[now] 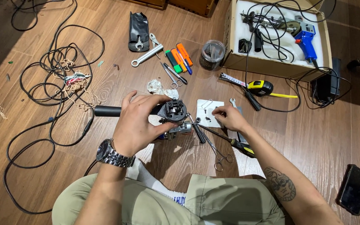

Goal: Repairing and adjusting a tufting gun mechanism while sitting on the floor using a screwdriver and manual dexterity.

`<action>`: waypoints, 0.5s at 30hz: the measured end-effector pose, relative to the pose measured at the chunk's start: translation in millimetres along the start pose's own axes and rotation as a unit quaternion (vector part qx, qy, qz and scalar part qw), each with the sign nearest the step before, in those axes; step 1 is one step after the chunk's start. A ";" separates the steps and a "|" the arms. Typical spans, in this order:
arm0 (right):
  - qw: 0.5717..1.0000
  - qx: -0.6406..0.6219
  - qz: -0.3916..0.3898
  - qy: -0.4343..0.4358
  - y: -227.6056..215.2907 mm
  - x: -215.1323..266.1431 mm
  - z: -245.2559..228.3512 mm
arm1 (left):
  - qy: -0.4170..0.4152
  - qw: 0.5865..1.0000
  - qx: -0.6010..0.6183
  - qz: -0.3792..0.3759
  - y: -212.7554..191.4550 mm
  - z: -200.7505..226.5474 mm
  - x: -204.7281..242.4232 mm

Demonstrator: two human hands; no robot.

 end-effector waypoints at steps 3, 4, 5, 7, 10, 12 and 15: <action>1.000 0.006 -0.010 -0.020 4.2 -2.7 -9.6 | 0.001 1.000 -0.004 0.001 -0.2 0.7 0.2; 1.000 0.006 -0.010 -0.021 0.6 0.5 -17.3 | 0.001 1.000 -0.004 0.002 0.1 0.5 0.1; 1.000 0.002 -0.016 -0.025 -2.6 3.3 -25.4 | 0.001 1.000 -0.004 0.001 0.3 0.5 -0.1; 0.999 -0.003 -0.021 -0.029 -6.2 6.5 -37.1 | 0.001 1.000 -0.005 0.000 0.3 0.7 -0.2; 0.997 0.039 -0.033 -0.055 -5.7 7.0 -46.7 | 0.001 1.000 -0.002 0.005 0.3 1.2 -0.3; 0.994 0.075 -0.034 -0.067 -4.3 5.1 -49.8 | -0.001 1.000 -0.002 0.003 0.5 0.3 -0.5; 0.994 0.079 -0.036 -0.069 9.6 -5.1 -39.1 | 0.012 1.000 0.008 0.002 -2.1 4.6 -0.1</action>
Point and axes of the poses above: each hand's wrist, its own x-axis away from the middle knuckle, its own y-axis out of the palm, z = x × y, the point moved 4 cm from there along -x, towards the middle knuckle, and after that the axes turned 12 degrees about x, right-handed, at the moved point
